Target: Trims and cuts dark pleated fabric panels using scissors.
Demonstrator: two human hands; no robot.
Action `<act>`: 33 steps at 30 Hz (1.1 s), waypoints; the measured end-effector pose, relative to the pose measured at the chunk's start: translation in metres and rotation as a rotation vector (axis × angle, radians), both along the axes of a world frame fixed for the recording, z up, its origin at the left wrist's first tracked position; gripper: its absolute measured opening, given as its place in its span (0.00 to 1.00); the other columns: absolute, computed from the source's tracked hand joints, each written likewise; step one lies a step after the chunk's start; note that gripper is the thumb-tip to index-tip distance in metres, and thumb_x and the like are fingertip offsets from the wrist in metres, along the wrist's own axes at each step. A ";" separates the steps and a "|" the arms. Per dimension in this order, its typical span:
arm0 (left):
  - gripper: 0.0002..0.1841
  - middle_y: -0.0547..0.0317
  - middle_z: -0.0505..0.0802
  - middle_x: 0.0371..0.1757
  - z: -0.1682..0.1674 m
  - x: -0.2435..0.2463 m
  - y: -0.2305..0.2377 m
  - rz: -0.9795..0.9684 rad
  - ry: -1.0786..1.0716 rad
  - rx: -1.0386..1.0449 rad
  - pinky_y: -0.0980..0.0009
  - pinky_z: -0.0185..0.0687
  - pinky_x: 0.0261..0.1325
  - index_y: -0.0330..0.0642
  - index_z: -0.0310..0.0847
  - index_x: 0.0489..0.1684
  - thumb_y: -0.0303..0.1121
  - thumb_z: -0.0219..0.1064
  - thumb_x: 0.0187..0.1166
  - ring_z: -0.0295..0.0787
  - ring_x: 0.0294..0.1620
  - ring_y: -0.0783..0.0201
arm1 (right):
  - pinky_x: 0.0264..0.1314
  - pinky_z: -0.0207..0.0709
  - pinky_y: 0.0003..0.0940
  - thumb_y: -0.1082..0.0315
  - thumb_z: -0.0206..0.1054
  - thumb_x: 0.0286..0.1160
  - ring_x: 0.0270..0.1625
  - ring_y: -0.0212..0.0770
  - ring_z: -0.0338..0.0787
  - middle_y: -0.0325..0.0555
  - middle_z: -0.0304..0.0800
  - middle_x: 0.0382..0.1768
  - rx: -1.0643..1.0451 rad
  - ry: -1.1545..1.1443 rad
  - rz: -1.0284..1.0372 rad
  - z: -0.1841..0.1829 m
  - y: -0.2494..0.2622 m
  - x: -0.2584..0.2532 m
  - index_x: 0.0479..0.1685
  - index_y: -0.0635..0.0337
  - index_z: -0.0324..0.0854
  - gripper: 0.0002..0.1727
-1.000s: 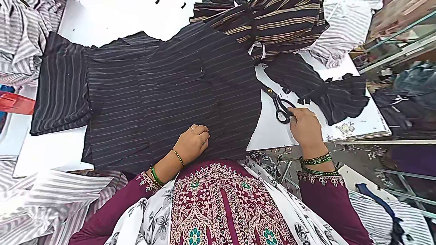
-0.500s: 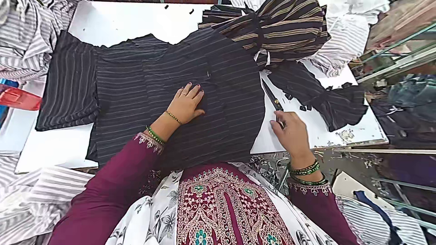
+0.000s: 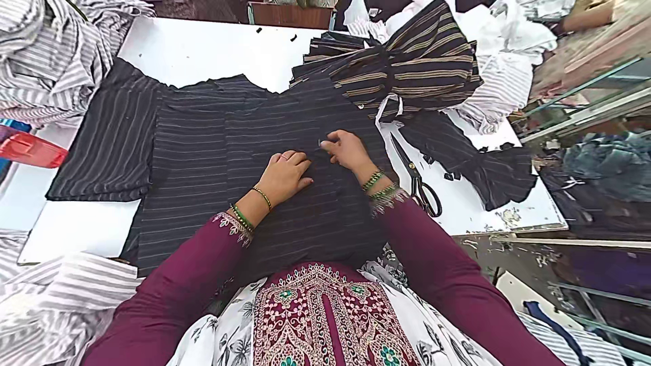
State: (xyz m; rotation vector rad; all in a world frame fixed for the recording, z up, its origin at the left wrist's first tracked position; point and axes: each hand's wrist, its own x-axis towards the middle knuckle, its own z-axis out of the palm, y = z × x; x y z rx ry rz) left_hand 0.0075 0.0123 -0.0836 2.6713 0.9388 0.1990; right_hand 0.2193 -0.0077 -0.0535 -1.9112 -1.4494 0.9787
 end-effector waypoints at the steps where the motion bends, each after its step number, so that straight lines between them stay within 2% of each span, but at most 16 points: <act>1: 0.25 0.46 0.81 0.80 -0.006 0.002 0.006 -0.002 0.017 0.018 0.38 0.60 0.81 0.41 0.81 0.75 0.47 0.63 0.86 0.67 0.86 0.42 | 0.35 0.82 0.53 0.59 0.69 0.83 0.33 0.56 0.88 0.60 0.89 0.38 0.021 -0.070 0.002 -0.007 0.009 -0.006 0.75 0.61 0.74 0.26; 3: 0.29 0.49 0.72 0.88 -0.011 0.003 0.010 0.004 0.075 -0.022 0.38 0.47 0.88 0.43 0.72 0.84 0.49 0.56 0.89 0.54 0.93 0.43 | 0.35 0.78 0.57 0.70 0.70 0.77 0.33 0.60 0.85 0.60 0.86 0.33 0.063 -0.198 -0.021 -0.005 0.011 -0.014 0.73 0.61 0.73 0.25; 4: 0.30 0.51 0.68 0.91 -0.010 0.003 0.009 0.011 0.111 -0.051 0.39 0.41 0.90 0.45 0.69 0.87 0.50 0.53 0.90 0.48 0.95 0.45 | 0.37 0.80 0.59 0.74 0.67 0.77 0.35 0.61 0.87 0.60 0.87 0.36 0.079 -0.235 -0.035 -0.002 0.008 -0.014 0.72 0.61 0.73 0.23; 6: 0.30 0.51 0.64 0.93 -0.011 0.002 0.005 0.026 0.107 -0.076 0.40 0.38 0.92 0.45 0.70 0.86 0.52 0.54 0.90 0.45 0.96 0.46 | 0.44 0.81 0.59 0.78 0.61 0.78 0.42 0.61 0.88 0.61 0.88 0.41 0.151 -0.210 -0.050 -0.007 0.010 -0.005 0.71 0.64 0.75 0.21; 8: 0.30 0.49 0.60 0.94 -0.010 0.003 0.006 0.044 0.102 -0.094 0.41 0.37 0.92 0.46 0.72 0.84 0.53 0.55 0.89 0.44 0.97 0.47 | 0.42 0.80 0.55 0.70 0.60 0.86 0.40 0.57 0.86 0.60 0.87 0.41 0.162 -0.135 -0.035 -0.011 0.012 0.006 0.63 0.65 0.79 0.13; 10: 0.31 0.49 0.56 0.96 -0.008 0.003 0.006 0.059 0.126 -0.113 0.42 0.34 0.93 0.47 0.70 0.85 0.55 0.54 0.89 0.39 0.97 0.46 | 0.46 0.80 0.57 0.61 0.68 0.84 0.41 0.56 0.87 0.60 0.88 0.41 0.044 -0.125 0.053 -0.009 0.014 0.010 0.54 0.66 0.84 0.15; 12: 0.33 0.49 0.50 0.97 -0.006 0.004 0.007 0.068 0.148 -0.130 0.42 0.30 0.94 0.46 0.66 0.89 0.56 0.53 0.89 0.33 0.98 0.46 | 0.48 0.79 0.55 0.65 0.74 0.78 0.42 0.54 0.87 0.57 0.89 0.38 -0.057 -0.204 0.157 -0.003 0.015 0.006 0.46 0.66 0.87 0.11; 15: 0.37 0.49 0.43 0.98 -0.002 0.005 0.007 0.085 0.194 -0.154 0.42 0.25 0.94 0.46 0.57 0.93 0.59 0.49 0.89 0.24 0.98 0.46 | 0.47 0.77 0.43 0.71 0.71 0.78 0.39 0.45 0.82 0.53 0.83 0.38 -0.024 -0.113 0.200 -0.004 0.014 0.004 0.43 0.67 0.83 0.06; 17: 0.40 0.48 0.41 0.98 -0.001 0.005 0.006 0.083 0.226 -0.160 0.42 0.23 0.93 0.46 0.53 0.95 0.61 0.48 0.89 0.24 0.98 0.46 | 0.38 0.74 0.31 0.73 0.65 0.84 0.32 0.35 0.79 0.49 0.81 0.36 -0.034 0.126 0.106 -0.004 0.013 0.003 0.47 0.68 0.78 0.06; 20: 0.41 0.47 0.41 0.98 0.000 0.006 0.007 0.069 0.256 -0.172 0.41 0.23 0.93 0.46 0.48 0.96 0.63 0.45 0.88 0.24 0.98 0.46 | 0.34 0.77 0.26 0.63 0.55 0.93 0.31 0.33 0.83 0.49 0.83 0.40 -0.152 0.352 0.010 -0.001 0.021 0.005 0.57 0.67 0.76 0.14; 21: 0.42 0.46 0.42 0.98 0.000 0.006 0.006 0.065 0.247 -0.171 0.40 0.24 0.93 0.45 0.48 0.96 0.63 0.46 0.88 0.26 0.98 0.45 | 0.31 0.76 0.23 0.63 0.56 0.92 0.28 0.31 0.83 0.47 0.83 0.37 -0.146 0.375 -0.008 -0.002 0.024 0.005 0.54 0.66 0.77 0.13; 23: 0.43 0.45 0.45 0.98 0.000 0.005 0.006 0.067 0.215 -0.157 0.40 0.26 0.93 0.43 0.49 0.95 0.62 0.48 0.87 0.30 0.98 0.43 | 0.28 0.74 0.21 0.73 0.64 0.85 0.25 0.28 0.81 0.43 0.83 0.29 -0.061 0.423 -0.021 -0.003 0.029 0.003 0.43 0.66 0.78 0.04; 25: 0.45 0.44 0.45 0.97 -0.001 0.004 0.005 0.077 0.192 -0.161 0.41 0.26 0.93 0.39 0.47 0.95 0.63 0.48 0.86 0.30 0.98 0.43 | 0.29 0.72 0.21 0.84 0.68 0.73 0.25 0.27 0.78 0.39 0.82 0.27 0.037 0.446 0.023 -0.005 0.030 0.004 0.37 0.65 0.78 0.06; 28: 0.47 0.43 0.47 0.97 -0.003 0.003 0.004 0.097 0.162 -0.152 0.41 0.29 0.93 0.35 0.48 0.95 0.65 0.48 0.85 0.34 0.98 0.42 | 0.34 0.77 0.21 0.85 0.69 0.65 0.28 0.24 0.80 0.36 0.84 0.28 0.251 0.353 0.125 -0.016 0.027 0.011 0.35 0.64 0.81 0.07; 31: 0.47 0.44 0.47 0.97 -0.002 0.003 0.004 0.099 0.181 -0.150 0.41 0.30 0.93 0.34 0.48 0.94 0.65 0.46 0.85 0.34 0.98 0.43 | 0.47 0.83 0.32 0.82 0.66 0.69 0.41 0.39 0.88 0.52 0.89 0.40 0.506 -0.023 0.163 -0.030 0.028 0.019 0.38 0.69 0.88 0.06; 33: 0.47 0.45 0.49 0.97 -0.003 0.003 0.003 0.093 0.185 -0.142 0.39 0.31 0.92 0.35 0.49 0.94 0.66 0.44 0.85 0.36 0.98 0.44 | 0.51 0.84 0.37 0.82 0.65 0.72 0.45 0.44 0.90 0.57 0.90 0.44 0.544 -0.126 0.140 -0.035 0.030 0.022 0.40 0.70 0.89 0.07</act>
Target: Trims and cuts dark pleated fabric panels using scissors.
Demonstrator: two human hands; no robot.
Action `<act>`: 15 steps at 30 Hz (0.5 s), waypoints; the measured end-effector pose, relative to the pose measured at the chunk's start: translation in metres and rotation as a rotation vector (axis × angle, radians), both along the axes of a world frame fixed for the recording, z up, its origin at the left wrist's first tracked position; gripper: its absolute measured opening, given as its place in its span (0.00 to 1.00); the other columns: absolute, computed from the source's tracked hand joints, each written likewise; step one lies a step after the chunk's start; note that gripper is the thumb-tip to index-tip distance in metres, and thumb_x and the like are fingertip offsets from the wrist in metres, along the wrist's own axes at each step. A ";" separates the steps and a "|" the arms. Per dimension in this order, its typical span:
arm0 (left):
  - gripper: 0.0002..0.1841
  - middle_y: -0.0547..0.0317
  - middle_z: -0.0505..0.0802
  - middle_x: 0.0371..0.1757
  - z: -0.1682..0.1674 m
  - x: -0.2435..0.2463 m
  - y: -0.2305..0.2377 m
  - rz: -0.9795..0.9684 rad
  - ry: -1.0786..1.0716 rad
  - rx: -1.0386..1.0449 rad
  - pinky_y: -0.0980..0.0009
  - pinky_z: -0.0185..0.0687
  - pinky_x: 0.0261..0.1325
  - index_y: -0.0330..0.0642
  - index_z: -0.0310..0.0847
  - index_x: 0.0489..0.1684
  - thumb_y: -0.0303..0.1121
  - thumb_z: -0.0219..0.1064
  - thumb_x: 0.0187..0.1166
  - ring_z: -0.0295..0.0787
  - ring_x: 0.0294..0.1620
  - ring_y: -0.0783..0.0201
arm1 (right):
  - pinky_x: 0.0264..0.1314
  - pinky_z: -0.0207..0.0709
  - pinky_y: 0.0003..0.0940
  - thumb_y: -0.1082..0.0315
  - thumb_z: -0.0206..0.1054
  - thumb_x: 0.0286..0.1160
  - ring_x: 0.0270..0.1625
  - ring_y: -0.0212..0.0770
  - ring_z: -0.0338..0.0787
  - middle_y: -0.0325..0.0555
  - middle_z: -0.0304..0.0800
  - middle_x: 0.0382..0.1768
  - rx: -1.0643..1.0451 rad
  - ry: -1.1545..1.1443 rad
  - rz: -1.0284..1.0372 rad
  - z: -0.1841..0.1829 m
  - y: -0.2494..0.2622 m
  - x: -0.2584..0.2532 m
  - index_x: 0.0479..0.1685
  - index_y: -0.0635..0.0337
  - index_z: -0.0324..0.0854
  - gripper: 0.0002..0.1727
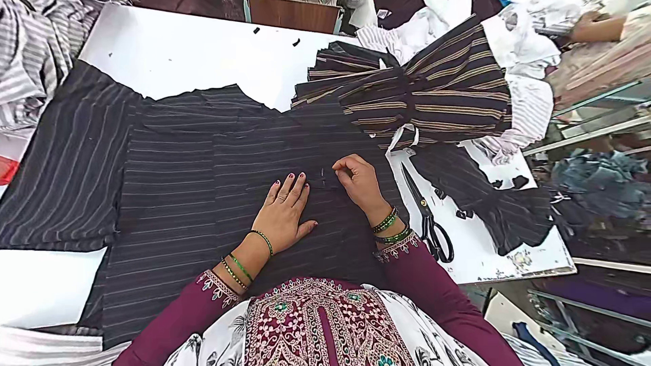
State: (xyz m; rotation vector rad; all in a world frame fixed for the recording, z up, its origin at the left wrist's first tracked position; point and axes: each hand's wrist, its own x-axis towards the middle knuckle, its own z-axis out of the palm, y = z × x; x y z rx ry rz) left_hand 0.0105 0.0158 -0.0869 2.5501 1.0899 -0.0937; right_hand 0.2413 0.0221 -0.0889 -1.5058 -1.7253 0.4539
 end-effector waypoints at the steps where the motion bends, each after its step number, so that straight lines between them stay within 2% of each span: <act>1: 0.47 0.46 0.49 0.97 0.001 0.001 0.001 0.005 0.007 -0.012 0.38 0.30 0.92 0.37 0.49 0.95 0.67 0.45 0.84 0.36 0.98 0.44 | 0.49 0.84 0.35 0.80 0.66 0.73 0.44 0.42 0.89 0.56 0.89 0.44 -0.026 -0.005 -0.008 0.000 0.001 0.000 0.42 0.69 0.89 0.07; 2: 0.49 0.46 0.50 0.97 0.002 0.002 0.001 0.017 0.013 -0.035 0.36 0.28 0.91 0.39 0.49 0.95 0.69 0.46 0.83 0.35 0.98 0.43 | 0.48 0.84 0.35 0.76 0.68 0.74 0.42 0.41 0.88 0.54 0.89 0.44 -0.091 -0.028 -0.001 0.004 0.000 -0.001 0.44 0.68 0.89 0.07; 3: 0.51 0.47 0.50 0.97 0.004 0.003 0.001 0.033 0.024 -0.066 0.34 0.26 0.91 0.41 0.48 0.95 0.71 0.49 0.80 0.35 0.98 0.43 | 0.48 0.84 0.39 0.71 0.71 0.75 0.42 0.44 0.88 0.55 0.88 0.45 -0.207 -0.075 0.016 0.010 0.000 -0.003 0.47 0.67 0.90 0.09; 4: 0.54 0.47 0.49 0.97 0.007 0.005 0.002 0.050 0.041 -0.098 0.32 0.24 0.90 0.42 0.47 0.96 0.74 0.52 0.76 0.34 0.98 0.43 | 0.52 0.82 0.46 0.66 0.75 0.74 0.45 0.49 0.87 0.57 0.87 0.47 -0.361 -0.132 0.036 0.019 0.000 -0.006 0.49 0.67 0.90 0.13; 5: 0.56 0.48 0.47 0.98 0.010 0.008 0.002 0.064 0.063 -0.136 0.31 0.21 0.89 0.44 0.44 0.97 0.75 0.54 0.74 0.31 0.98 0.44 | 0.56 0.79 0.50 0.64 0.76 0.75 0.49 0.52 0.85 0.57 0.85 0.49 -0.499 -0.183 0.056 0.027 0.001 -0.009 0.50 0.66 0.88 0.14; 6: 0.57 0.49 0.45 0.98 0.013 0.010 0.003 0.073 0.083 -0.167 0.29 0.18 0.88 0.45 0.42 0.97 0.75 0.56 0.73 0.29 0.98 0.44 | 0.57 0.77 0.51 0.64 0.75 0.75 0.50 0.52 0.83 0.56 0.83 0.47 -0.565 -0.199 0.073 0.031 0.001 -0.011 0.46 0.67 0.87 0.12; 7: 0.57 0.49 0.43 0.98 0.016 0.011 0.004 0.078 0.096 -0.187 0.28 0.17 0.87 0.46 0.41 0.98 0.75 0.57 0.72 0.28 0.98 0.44 | 0.55 0.76 0.49 0.66 0.74 0.77 0.48 0.50 0.83 0.55 0.83 0.45 -0.592 -0.183 0.090 0.033 0.002 -0.012 0.43 0.67 0.86 0.11; 9: 0.57 0.50 0.43 0.98 0.016 0.011 0.004 0.085 0.098 -0.193 0.27 0.17 0.86 0.47 0.41 0.98 0.75 0.57 0.72 0.28 0.98 0.44 | 0.45 0.74 0.38 0.69 0.71 0.78 0.38 0.40 0.79 0.48 0.81 0.38 -0.583 -0.042 0.104 0.032 0.002 -0.011 0.41 0.66 0.83 0.08; 11: 0.57 0.51 0.43 0.98 0.016 0.011 0.004 0.083 0.105 -0.190 0.27 0.16 0.86 0.47 0.40 0.98 0.76 0.55 0.72 0.26 0.98 0.44 | 0.36 0.71 0.26 0.71 0.70 0.78 0.29 0.28 0.75 0.41 0.80 0.31 -0.592 0.160 0.110 0.029 0.003 -0.012 0.48 0.66 0.80 0.09; 13: 0.58 0.51 0.42 0.98 0.016 0.011 0.003 0.077 0.120 -0.184 0.27 0.15 0.86 0.46 0.39 0.98 0.77 0.54 0.72 0.25 0.98 0.44 | 0.36 0.75 0.24 0.70 0.72 0.77 0.27 0.27 0.77 0.39 0.82 0.28 -0.617 0.285 0.097 0.026 0.006 -0.014 0.60 0.68 0.78 0.17; 15: 0.58 0.51 0.42 0.98 0.016 0.012 0.003 0.082 0.123 -0.174 0.27 0.16 0.86 0.46 0.39 0.98 0.77 0.54 0.72 0.25 0.98 0.43 | 0.33 0.74 0.24 0.75 0.73 0.74 0.25 0.28 0.78 0.40 0.82 0.26 -0.578 0.331 0.064 0.025 0.008 -0.017 0.56 0.68 0.80 0.14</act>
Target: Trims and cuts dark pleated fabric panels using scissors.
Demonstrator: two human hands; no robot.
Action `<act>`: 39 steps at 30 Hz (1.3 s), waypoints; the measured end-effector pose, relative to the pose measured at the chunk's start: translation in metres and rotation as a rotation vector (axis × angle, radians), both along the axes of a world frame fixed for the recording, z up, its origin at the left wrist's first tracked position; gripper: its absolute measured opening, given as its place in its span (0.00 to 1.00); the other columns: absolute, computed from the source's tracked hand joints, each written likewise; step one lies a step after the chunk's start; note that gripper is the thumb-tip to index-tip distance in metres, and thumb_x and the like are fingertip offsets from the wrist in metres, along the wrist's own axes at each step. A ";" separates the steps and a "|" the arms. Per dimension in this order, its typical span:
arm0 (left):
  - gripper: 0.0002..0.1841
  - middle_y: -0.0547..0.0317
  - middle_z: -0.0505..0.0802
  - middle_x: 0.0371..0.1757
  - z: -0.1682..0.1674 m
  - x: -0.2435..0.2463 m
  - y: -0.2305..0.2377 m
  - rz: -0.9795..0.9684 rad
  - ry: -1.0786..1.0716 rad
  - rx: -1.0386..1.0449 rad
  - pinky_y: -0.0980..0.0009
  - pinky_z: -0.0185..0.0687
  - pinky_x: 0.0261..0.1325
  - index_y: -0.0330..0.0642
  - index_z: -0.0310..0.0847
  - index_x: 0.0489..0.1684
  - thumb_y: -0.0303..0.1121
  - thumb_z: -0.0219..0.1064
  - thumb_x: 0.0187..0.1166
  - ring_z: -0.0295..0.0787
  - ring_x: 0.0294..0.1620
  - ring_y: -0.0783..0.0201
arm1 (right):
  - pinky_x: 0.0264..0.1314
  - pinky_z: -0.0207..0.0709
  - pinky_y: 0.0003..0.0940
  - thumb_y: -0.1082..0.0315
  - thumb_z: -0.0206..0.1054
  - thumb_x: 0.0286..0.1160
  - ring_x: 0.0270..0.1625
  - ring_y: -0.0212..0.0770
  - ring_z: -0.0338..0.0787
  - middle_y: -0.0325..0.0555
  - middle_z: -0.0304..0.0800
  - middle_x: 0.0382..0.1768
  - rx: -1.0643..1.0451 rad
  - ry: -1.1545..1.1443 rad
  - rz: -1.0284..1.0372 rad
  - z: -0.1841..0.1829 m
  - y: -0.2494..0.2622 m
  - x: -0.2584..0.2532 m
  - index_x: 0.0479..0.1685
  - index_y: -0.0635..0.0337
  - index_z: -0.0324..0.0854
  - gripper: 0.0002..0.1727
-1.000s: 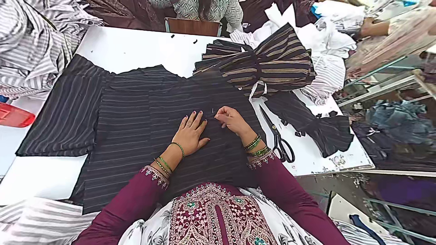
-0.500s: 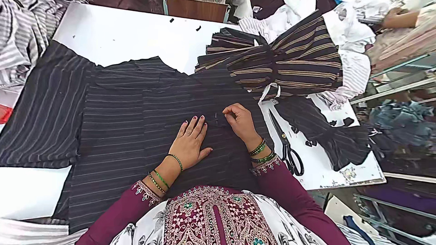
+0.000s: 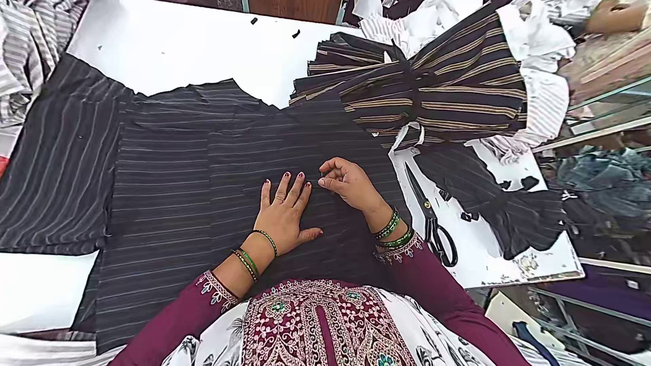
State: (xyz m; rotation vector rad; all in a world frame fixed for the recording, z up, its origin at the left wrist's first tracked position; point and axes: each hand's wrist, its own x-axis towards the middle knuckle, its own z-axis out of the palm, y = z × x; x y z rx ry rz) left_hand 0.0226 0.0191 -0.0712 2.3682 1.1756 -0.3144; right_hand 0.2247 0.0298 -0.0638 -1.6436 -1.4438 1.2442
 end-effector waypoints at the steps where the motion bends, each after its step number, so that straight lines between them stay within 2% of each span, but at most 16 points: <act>1: 0.58 0.51 0.43 0.98 0.000 0.000 0.000 0.006 -0.002 0.003 0.27 0.16 0.86 0.47 0.39 0.98 0.77 0.55 0.71 0.25 0.98 0.42 | 0.33 0.74 0.23 0.79 0.72 0.72 0.26 0.27 0.78 0.41 0.83 0.28 0.042 0.017 -0.022 -0.001 0.000 -0.001 0.52 0.67 0.81 0.11; 4: 0.59 0.52 0.41 0.98 0.001 0.001 0.000 0.017 0.014 -0.011 0.26 0.15 0.85 0.48 0.38 0.98 0.77 0.55 0.70 0.22 0.98 0.41 | 0.38 0.78 0.23 0.85 0.68 0.66 0.33 0.29 0.81 0.45 0.84 0.37 0.227 0.061 -0.056 -0.010 -0.001 -0.001 0.42 0.67 0.82 0.09; 6: 0.59 0.53 0.40 0.98 0.001 0.001 -0.001 0.011 0.001 0.004 0.26 0.16 0.85 0.47 0.38 0.98 0.77 0.55 0.71 0.22 0.98 0.41 | 0.38 0.77 0.26 0.85 0.66 0.65 0.35 0.32 0.80 0.48 0.81 0.40 0.314 -0.056 -0.074 -0.015 -0.002 -0.001 0.40 0.68 0.84 0.08; 8: 0.56 0.51 0.46 0.98 -0.006 -0.002 -0.004 -0.033 -0.092 0.085 0.27 0.21 0.87 0.41 0.44 0.96 0.74 0.55 0.74 0.29 0.98 0.41 | 0.39 0.80 0.32 0.85 0.66 0.66 0.36 0.39 0.83 0.52 0.83 0.39 0.380 -0.232 -0.071 -0.020 -0.002 0.000 0.40 0.69 0.86 0.08; 10: 0.50 0.49 0.56 0.96 -0.013 -0.003 -0.007 -0.106 -0.180 0.166 0.33 0.33 0.90 0.36 0.54 0.93 0.68 0.54 0.79 0.42 0.97 0.42 | 0.42 0.82 0.37 0.84 0.65 0.67 0.38 0.43 0.86 0.55 0.84 0.40 0.399 -0.336 -0.052 -0.022 -0.002 -0.002 0.40 0.68 0.87 0.08; 12: 0.49 0.49 0.51 0.97 -0.009 0.000 -0.003 -0.136 -0.098 0.077 0.38 0.28 0.92 0.38 0.47 0.95 0.68 0.50 0.82 0.37 0.98 0.46 | 0.44 0.83 0.39 0.84 0.64 0.69 0.40 0.46 0.86 0.55 0.84 0.41 0.390 -0.386 -0.036 -0.021 -0.001 -0.005 0.41 0.68 0.87 0.08; 15: 0.55 0.52 0.41 0.98 0.000 0.009 0.001 -0.103 0.031 -0.012 0.37 0.18 0.91 0.41 0.35 0.97 0.73 0.49 0.79 0.25 0.98 0.49 | 0.43 0.82 0.40 0.85 0.65 0.68 0.39 0.46 0.85 0.56 0.83 0.40 0.406 -0.420 -0.054 -0.021 0.001 -0.007 0.40 0.69 0.87 0.08; 18: 0.61 0.53 0.37 0.98 0.002 0.015 -0.001 -0.062 0.082 -0.033 0.34 0.13 0.90 0.42 0.31 0.97 0.78 0.51 0.73 0.19 0.98 0.49 | 0.49 0.85 0.45 0.84 0.66 0.69 0.45 0.52 0.89 0.62 0.85 0.51 0.348 -0.410 -0.074 -0.014 -0.005 0.003 0.50 0.70 0.87 0.12; 21: 0.61 0.52 0.37 0.98 -0.005 0.015 0.002 -0.066 0.077 0.039 0.33 0.14 0.90 0.41 0.34 0.97 0.80 0.49 0.71 0.19 0.98 0.49 | 0.51 0.86 0.44 0.80 0.68 0.73 0.52 0.51 0.89 0.62 0.84 0.59 0.317 -0.283 -0.110 0.002 -0.035 0.026 0.55 0.68 0.85 0.13; 26: 0.62 0.48 0.46 0.98 -0.019 0.014 0.007 -0.044 -0.007 0.186 0.31 0.22 0.90 0.38 0.42 0.96 0.78 0.58 0.69 0.31 0.98 0.44 | 0.48 0.85 0.38 0.72 0.67 0.75 0.49 0.43 0.89 0.57 0.86 0.57 0.308 -0.262 -0.210 0.010 -0.125 0.076 0.54 0.68 0.84 0.12; 29: 0.59 0.47 0.44 0.98 -0.016 0.014 0.012 -0.032 -0.034 0.180 0.33 0.21 0.91 0.38 0.42 0.96 0.74 0.60 0.72 0.29 0.98 0.43 | 0.56 0.83 0.48 0.70 0.66 0.78 0.56 0.51 0.88 0.63 0.85 0.59 0.314 -0.436 -0.319 0.002 -0.172 0.101 0.52 0.71 0.85 0.12; 31: 0.55 0.38 0.54 0.95 -0.017 0.008 -0.001 -0.060 -0.230 0.245 0.34 0.33 0.91 0.32 0.56 0.91 0.67 0.68 0.72 0.39 0.96 0.36 | 0.64 0.77 0.59 0.71 0.64 0.77 0.62 0.63 0.85 0.68 0.86 0.59 0.342 -0.592 -0.376 -0.007 -0.198 0.112 0.49 0.73 0.86 0.13; 33: 0.48 0.33 0.77 0.81 -0.014 0.002 -0.029 -0.174 -0.465 0.372 0.34 0.65 0.80 0.31 0.74 0.79 0.62 0.74 0.65 0.67 0.85 0.33 | 0.69 0.71 0.68 0.73 0.63 0.78 0.67 0.71 0.82 0.72 0.84 0.60 0.286 -0.675 -0.417 -0.012 -0.213 0.115 0.50 0.74 0.86 0.12; 34: 0.43 0.35 0.85 0.72 -0.011 -0.001 -0.049 -0.235 -0.536 0.366 0.36 0.75 0.71 0.33 0.80 0.74 0.61 0.75 0.64 0.78 0.76 0.35 | 0.71 0.70 0.70 0.75 0.62 0.79 0.69 0.72 0.80 0.73 0.83 0.62 0.242 -0.696 -0.423 -0.015 -0.220 0.113 0.51 0.75 0.85 0.12; 36: 0.35 0.39 0.90 0.62 -0.008 -0.008 -0.085 -0.316 -0.571 0.282 0.41 0.83 0.59 0.37 0.86 0.66 0.56 0.75 0.65 0.87 0.64 0.38 | 0.73 0.71 0.67 0.78 0.59 0.79 0.73 0.72 0.79 0.74 0.81 0.66 0.227 -0.720 -0.431 -0.022 -0.230 0.108 0.54 0.76 0.85 0.13; 39: 0.20 0.38 0.92 0.58 -0.016 -0.016 -0.109 -0.290 -0.532 0.175 0.44 0.84 0.59 0.33 0.90 0.55 0.41 0.72 0.74 0.89 0.60 0.36 | 0.73 0.72 0.65 0.79 0.58 0.81 0.73 0.69 0.81 0.73 0.80 0.69 0.223 -0.762 -0.475 -0.026 -0.230 0.101 0.57 0.76 0.83 0.14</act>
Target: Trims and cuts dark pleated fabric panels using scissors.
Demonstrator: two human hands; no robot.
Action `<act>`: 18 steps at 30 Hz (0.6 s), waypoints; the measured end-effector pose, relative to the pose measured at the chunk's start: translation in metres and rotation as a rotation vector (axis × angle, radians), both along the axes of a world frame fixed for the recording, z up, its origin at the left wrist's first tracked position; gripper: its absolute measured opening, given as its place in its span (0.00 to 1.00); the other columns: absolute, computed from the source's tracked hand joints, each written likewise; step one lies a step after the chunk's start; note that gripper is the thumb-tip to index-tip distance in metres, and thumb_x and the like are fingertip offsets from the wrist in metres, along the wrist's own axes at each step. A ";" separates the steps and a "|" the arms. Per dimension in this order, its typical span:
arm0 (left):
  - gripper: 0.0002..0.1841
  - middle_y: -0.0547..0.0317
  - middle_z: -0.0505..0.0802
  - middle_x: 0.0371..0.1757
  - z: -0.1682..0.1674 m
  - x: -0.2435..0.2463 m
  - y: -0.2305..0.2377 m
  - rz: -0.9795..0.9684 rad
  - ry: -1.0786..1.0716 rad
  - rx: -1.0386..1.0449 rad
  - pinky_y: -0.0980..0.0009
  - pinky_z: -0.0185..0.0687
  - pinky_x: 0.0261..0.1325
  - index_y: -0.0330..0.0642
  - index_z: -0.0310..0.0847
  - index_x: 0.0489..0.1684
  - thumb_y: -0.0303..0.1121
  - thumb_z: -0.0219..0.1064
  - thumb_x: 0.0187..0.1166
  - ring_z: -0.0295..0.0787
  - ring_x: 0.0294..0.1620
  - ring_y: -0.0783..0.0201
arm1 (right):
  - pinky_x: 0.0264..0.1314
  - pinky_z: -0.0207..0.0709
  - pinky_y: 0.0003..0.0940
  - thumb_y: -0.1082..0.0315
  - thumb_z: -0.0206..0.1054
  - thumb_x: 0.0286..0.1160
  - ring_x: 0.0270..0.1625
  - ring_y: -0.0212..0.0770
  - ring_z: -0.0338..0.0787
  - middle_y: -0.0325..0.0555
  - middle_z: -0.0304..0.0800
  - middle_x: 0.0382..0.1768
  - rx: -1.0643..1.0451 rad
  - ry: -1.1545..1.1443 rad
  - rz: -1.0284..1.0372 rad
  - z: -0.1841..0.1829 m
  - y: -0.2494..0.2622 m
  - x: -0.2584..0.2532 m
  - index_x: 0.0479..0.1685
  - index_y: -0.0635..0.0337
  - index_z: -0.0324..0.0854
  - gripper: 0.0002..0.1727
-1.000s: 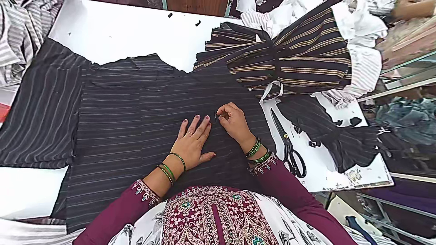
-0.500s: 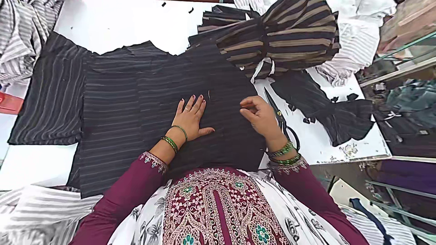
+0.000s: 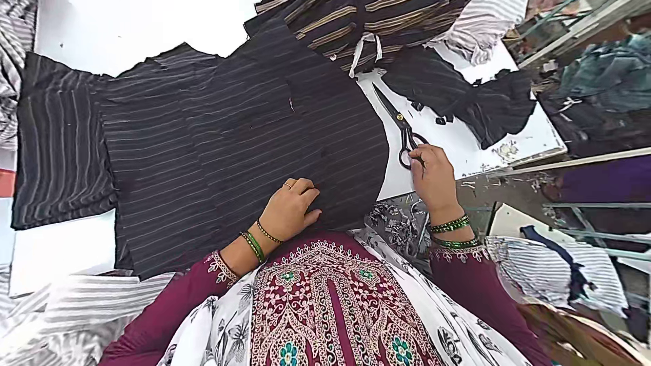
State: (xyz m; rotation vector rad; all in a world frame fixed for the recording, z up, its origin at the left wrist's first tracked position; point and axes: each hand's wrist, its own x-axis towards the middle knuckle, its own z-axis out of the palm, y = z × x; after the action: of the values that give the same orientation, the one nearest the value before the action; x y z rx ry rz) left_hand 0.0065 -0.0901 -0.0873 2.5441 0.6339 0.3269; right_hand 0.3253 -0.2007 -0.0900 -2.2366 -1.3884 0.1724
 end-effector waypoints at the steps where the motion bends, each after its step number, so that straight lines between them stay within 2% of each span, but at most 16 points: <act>1: 0.16 0.39 0.93 0.56 -0.005 -0.002 -0.001 0.016 -0.034 0.016 0.45 0.85 0.58 0.33 0.91 0.49 0.38 0.70 0.75 0.90 0.59 0.37 | 0.72 0.73 0.66 0.78 0.59 0.81 0.71 0.70 0.82 0.73 0.81 0.67 -0.008 -0.005 -0.027 0.002 0.001 -0.002 0.60 0.76 0.82 0.14; 5: 0.13 0.42 0.95 0.55 -0.009 -0.007 0.007 0.030 -0.124 -0.043 0.48 0.84 0.62 0.33 0.94 0.39 0.34 0.67 0.78 0.91 0.58 0.42 | 0.69 0.72 0.71 0.69 0.70 0.80 0.67 0.74 0.82 0.75 0.82 0.63 -0.105 0.034 -0.120 0.014 0.007 -0.005 0.71 0.74 0.76 0.25; 7: 0.12 0.42 0.94 0.54 -0.010 -0.010 0.009 0.035 -0.143 -0.120 0.48 0.83 0.62 0.33 0.93 0.33 0.34 0.69 0.77 0.91 0.58 0.44 | 0.67 0.71 0.73 0.64 0.72 0.79 0.66 0.76 0.81 0.76 0.81 0.62 -0.209 0.061 -0.142 0.022 0.007 -0.006 0.68 0.74 0.78 0.25; 9: 0.12 0.42 0.94 0.55 -0.006 -0.012 0.013 0.066 -0.145 -0.238 0.50 0.83 0.62 0.32 0.91 0.26 0.33 0.75 0.73 0.91 0.58 0.48 | 0.62 0.73 0.73 0.62 0.75 0.77 0.60 0.75 0.84 0.75 0.84 0.55 -0.280 0.055 -0.136 0.027 0.009 -0.001 0.61 0.76 0.81 0.24; 12: 0.15 0.45 0.92 0.56 0.003 -0.013 0.019 0.132 -0.120 -0.416 0.58 0.80 0.63 0.32 0.84 0.17 0.33 0.82 0.66 0.88 0.59 0.58 | 0.58 0.74 0.72 0.59 0.78 0.73 0.54 0.71 0.86 0.71 0.87 0.47 -0.372 0.087 -0.107 0.036 0.017 0.012 0.56 0.74 0.82 0.25; 16: 0.17 0.49 0.92 0.55 0.003 -0.014 0.022 0.143 -0.093 -0.457 0.61 0.79 0.63 0.34 0.81 0.12 0.31 0.85 0.59 0.85 0.61 0.63 | 0.50 0.75 0.72 0.56 0.79 0.72 0.47 0.69 0.88 0.68 0.88 0.40 -0.427 0.105 -0.045 0.039 0.018 0.023 0.53 0.73 0.83 0.26; 18: 0.16 0.52 0.92 0.54 -0.001 -0.016 0.024 0.156 -0.157 -0.471 0.63 0.79 0.63 0.35 0.80 0.11 0.28 0.84 0.57 0.85 0.61 0.65 | 0.48 0.75 0.72 0.57 0.80 0.71 0.45 0.68 0.88 0.67 0.88 0.38 -0.430 0.115 -0.035 0.040 0.017 0.027 0.50 0.72 0.84 0.24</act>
State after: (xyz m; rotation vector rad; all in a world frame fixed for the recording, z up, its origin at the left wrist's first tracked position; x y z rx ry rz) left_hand -0.0094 -0.0661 -0.0881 2.0065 0.7502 0.3759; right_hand 0.3525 -0.1835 -0.0495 -2.5419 -1.3472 0.6300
